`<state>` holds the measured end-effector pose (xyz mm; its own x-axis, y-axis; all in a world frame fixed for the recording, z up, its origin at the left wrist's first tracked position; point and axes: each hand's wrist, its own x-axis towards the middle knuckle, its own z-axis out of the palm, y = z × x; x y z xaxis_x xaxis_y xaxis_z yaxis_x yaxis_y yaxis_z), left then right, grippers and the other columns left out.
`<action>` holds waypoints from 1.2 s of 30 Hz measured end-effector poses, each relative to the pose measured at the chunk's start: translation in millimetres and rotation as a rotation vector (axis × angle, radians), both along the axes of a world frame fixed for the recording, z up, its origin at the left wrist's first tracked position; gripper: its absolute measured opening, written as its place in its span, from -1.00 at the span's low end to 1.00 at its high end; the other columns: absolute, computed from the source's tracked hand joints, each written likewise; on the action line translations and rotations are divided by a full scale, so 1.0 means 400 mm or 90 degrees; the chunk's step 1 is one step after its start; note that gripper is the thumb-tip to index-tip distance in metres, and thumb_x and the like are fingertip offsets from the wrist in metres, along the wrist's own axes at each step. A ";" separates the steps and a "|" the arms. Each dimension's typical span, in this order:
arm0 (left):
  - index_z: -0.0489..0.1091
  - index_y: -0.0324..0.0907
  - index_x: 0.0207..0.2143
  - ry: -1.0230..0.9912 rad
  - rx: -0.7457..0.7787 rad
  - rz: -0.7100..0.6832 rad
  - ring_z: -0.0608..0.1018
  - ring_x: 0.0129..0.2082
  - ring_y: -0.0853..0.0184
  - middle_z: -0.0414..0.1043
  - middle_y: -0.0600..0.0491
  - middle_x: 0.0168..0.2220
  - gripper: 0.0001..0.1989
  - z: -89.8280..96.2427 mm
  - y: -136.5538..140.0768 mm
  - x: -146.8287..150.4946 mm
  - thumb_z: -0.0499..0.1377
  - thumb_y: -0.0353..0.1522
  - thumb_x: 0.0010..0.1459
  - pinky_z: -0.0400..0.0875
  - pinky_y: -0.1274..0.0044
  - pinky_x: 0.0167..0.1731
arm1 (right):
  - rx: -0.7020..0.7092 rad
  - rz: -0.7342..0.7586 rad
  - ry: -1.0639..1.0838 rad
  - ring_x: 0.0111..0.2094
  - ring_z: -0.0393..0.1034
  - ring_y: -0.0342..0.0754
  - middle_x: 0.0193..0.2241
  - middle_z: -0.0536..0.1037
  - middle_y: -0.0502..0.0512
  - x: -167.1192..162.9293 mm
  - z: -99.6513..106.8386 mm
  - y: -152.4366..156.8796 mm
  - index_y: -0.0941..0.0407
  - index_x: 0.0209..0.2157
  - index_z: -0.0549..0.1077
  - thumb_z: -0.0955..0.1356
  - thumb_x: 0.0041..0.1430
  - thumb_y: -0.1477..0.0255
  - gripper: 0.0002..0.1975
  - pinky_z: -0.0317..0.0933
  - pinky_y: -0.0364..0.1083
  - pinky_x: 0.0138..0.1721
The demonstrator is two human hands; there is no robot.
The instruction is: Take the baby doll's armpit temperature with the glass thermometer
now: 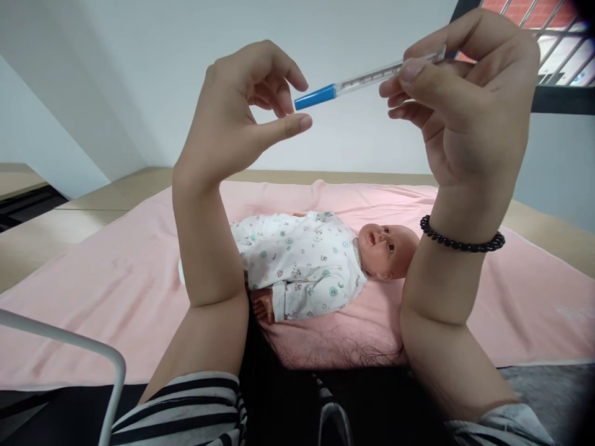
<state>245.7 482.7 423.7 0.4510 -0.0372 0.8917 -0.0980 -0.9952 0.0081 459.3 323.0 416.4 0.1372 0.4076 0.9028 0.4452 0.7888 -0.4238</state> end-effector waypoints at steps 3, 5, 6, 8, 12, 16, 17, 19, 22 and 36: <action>0.59 0.02 -0.18 0.005 0.047 -0.036 0.64 -0.33 0.28 0.58 0.11 -0.31 -0.77 0.004 0.024 0.004 0.46 -0.34 0.10 0.65 0.30 -0.33 | -0.002 0.012 -0.031 -0.24 0.57 0.08 -0.36 0.63 0.01 0.005 -0.002 0.006 -0.06 -0.32 0.58 0.49 0.19 0.47 -0.88 0.36 0.02 -0.29; 0.60 0.04 -0.20 -0.008 0.084 -0.046 0.65 -0.35 0.24 0.61 0.10 -0.32 -0.81 0.006 0.033 0.002 0.46 -0.31 0.10 0.63 0.27 -0.33 | 0.005 0.004 -0.046 -0.26 0.57 0.08 -0.37 0.63 -0.01 0.010 -0.002 0.011 -0.08 -0.32 0.59 0.48 0.20 0.48 -0.87 0.35 0.03 -0.31; 0.61 0.02 -0.21 -0.026 0.094 -0.038 0.65 -0.34 0.24 0.61 0.09 -0.32 -0.84 0.007 0.036 0.000 0.44 -0.30 0.13 0.61 0.27 -0.33 | 0.010 -0.007 -0.047 -0.28 0.57 0.07 -0.38 0.62 -0.02 0.012 -0.002 0.012 -0.08 -0.33 0.59 0.48 0.19 0.50 -0.86 0.32 0.02 -0.33; 0.62 -0.06 -0.21 -0.071 0.119 -0.028 0.65 -0.34 0.26 0.60 0.07 -0.33 -0.85 0.009 0.040 -0.004 0.41 -0.25 0.17 0.56 0.35 -0.35 | 0.017 -0.028 -0.056 -0.34 0.54 0.04 -0.42 0.60 -0.05 0.018 -0.002 0.014 -0.09 -0.36 0.59 0.46 0.16 0.55 -0.81 0.28 0.00 -0.38; 0.63 -0.12 -0.18 -0.126 0.164 -0.029 0.64 -0.34 0.28 0.57 0.05 -0.35 -0.69 0.012 0.055 -0.007 0.47 -0.16 0.10 0.47 0.46 -0.38 | -0.019 -0.065 -0.076 -0.34 0.52 0.05 -0.42 0.58 -0.07 0.030 0.001 0.008 -0.22 -0.38 0.61 0.48 0.17 0.47 -0.79 0.33 0.05 -0.37; 0.65 -0.06 -0.19 -0.143 0.142 -0.034 0.64 -0.36 0.26 0.60 0.04 -0.36 -0.71 0.011 0.058 -0.003 0.50 -0.18 0.06 0.47 0.44 -0.39 | -0.020 -0.079 -0.075 -0.34 0.52 0.07 -0.41 0.59 -0.04 0.042 0.003 0.003 -0.21 -0.37 0.62 0.48 0.15 0.48 -0.78 0.33 0.07 -0.38; 0.64 -0.04 -0.19 -0.144 0.135 -0.032 0.64 -0.36 0.26 0.60 0.04 -0.35 -0.74 0.010 0.056 -0.002 0.48 -0.18 0.08 0.48 0.43 -0.39 | -0.022 -0.082 -0.077 -0.34 0.52 0.06 -0.41 0.59 -0.04 0.044 0.003 0.003 -0.21 -0.37 0.63 0.48 0.15 0.48 -0.78 0.33 0.06 -0.38; 0.63 -0.03 -0.20 -0.143 0.117 -0.019 0.65 -0.35 0.26 0.61 0.05 -0.33 -0.79 0.009 0.049 -0.001 0.45 -0.19 0.13 0.51 0.42 -0.38 | -0.027 -0.086 -0.081 -0.35 0.51 0.06 -0.40 0.60 -0.04 0.048 0.003 0.005 -0.21 -0.38 0.63 0.49 0.14 0.49 -0.78 0.34 0.06 -0.38; 0.63 -0.04 -0.21 -0.136 0.084 -0.003 0.65 -0.33 0.27 0.62 0.05 -0.31 -0.83 0.008 0.042 0.000 0.44 -0.23 0.15 0.54 0.41 -0.34 | -0.034 -0.084 -0.081 -0.37 0.50 0.05 -0.39 0.61 -0.02 0.050 0.002 0.008 -0.18 -0.38 0.63 0.50 0.13 0.49 -0.80 0.33 0.06 -0.38; 0.61 -0.05 -0.17 -0.106 0.157 -0.052 0.65 -0.35 0.27 0.62 0.05 -0.30 -0.83 0.009 0.047 0.006 0.41 -0.31 0.16 0.61 0.34 -0.36 | -0.046 -0.008 -0.080 -0.43 0.43 -0.02 -0.41 0.59 0.02 0.071 0.004 0.016 -0.11 -0.35 0.65 0.49 0.11 0.51 -0.82 0.28 0.02 -0.39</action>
<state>248.1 501.7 427.2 0.2855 -0.2922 0.9128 -0.1568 -0.9538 -0.2563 487.7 329.3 417.9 0.0308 0.4707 0.8818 0.5073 0.7528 -0.4195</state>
